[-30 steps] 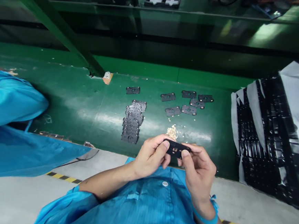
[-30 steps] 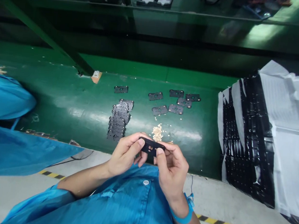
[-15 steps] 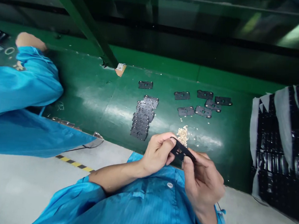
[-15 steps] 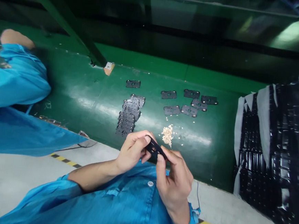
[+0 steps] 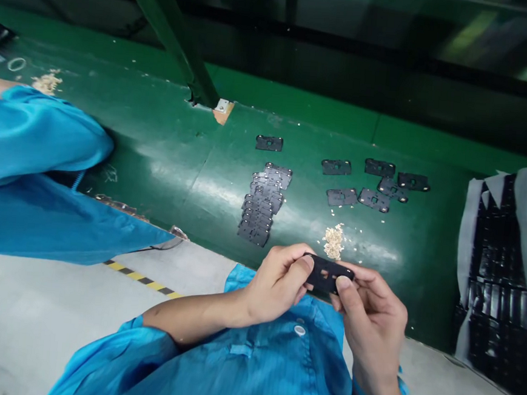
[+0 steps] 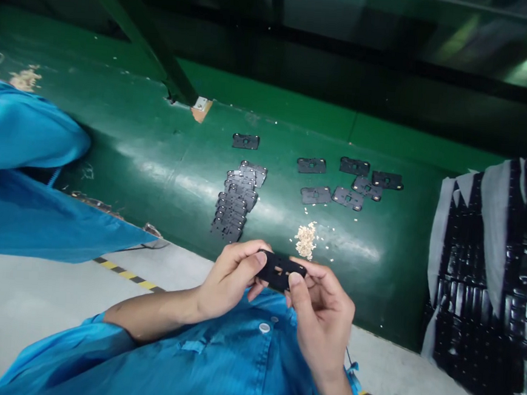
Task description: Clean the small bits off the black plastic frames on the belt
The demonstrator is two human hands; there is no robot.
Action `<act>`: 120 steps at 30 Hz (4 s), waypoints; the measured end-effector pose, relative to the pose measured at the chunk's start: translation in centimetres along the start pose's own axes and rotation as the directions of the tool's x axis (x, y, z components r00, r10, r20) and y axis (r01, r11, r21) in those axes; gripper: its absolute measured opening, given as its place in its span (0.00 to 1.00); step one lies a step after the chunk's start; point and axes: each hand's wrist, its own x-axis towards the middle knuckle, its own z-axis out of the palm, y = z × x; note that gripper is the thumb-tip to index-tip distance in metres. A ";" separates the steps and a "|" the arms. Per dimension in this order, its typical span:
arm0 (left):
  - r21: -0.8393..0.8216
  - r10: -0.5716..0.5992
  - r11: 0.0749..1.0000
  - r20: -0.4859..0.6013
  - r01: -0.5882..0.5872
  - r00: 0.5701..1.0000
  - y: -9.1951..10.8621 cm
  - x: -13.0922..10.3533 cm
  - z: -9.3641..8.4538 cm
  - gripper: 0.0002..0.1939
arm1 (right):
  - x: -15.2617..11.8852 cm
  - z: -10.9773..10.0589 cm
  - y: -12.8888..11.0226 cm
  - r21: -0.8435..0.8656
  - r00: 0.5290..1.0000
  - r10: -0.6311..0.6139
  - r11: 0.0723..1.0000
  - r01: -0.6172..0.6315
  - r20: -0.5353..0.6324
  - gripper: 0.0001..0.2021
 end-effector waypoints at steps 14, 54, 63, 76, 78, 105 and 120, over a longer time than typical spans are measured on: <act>0.355 0.164 0.922 -0.005 -0.152 0.986 -1.7 -2.9 -5.3 0.15 | 0.5 3.0 1.7 -0.170 0.964 0.002 0.984 0.045 0.266 0.10; 0.840 0.215 0.519 0.052 -0.159 0.975 -1.0 2.3 -15.6 0.39 | 9.6 13.1 2.3 -0.602 0.762 -0.031 0.591 0.536 0.647 0.18; 0.576 0.121 0.805 0.068 -0.138 0.990 1.1 2.1 -15.5 0.21 | 7.9 12.2 -0.2 -0.549 0.760 -0.056 0.657 0.516 0.647 0.11; 0.601 -0.333 0.729 0.729 -0.327 0.598 10.7 10.2 2.9 0.14 | 1.9 -5.1 -3.1 0.047 0.962 0.118 0.990 -0.134 0.248 0.27; 0.624 -0.384 0.641 0.765 -0.447 0.517 11.4 11.3 7.4 0.13 | 0.9 -7.7 -3.2 0.200 0.975 0.134 0.965 -0.170 0.180 0.31; 0.499 -0.193 0.746 0.796 -0.441 0.574 13.8 30.5 49.3 0.15 | -1.0 -33.1 -6.4 0.565 0.778 0.089 0.740 0.366 -0.621 0.15; 0.571 -0.121 0.525 0.784 -0.631 0.609 11.3 33.8 52.5 0.16 | 1.1 -35.8 -6.0 0.552 0.732 0.153 0.761 0.342 -0.664 0.15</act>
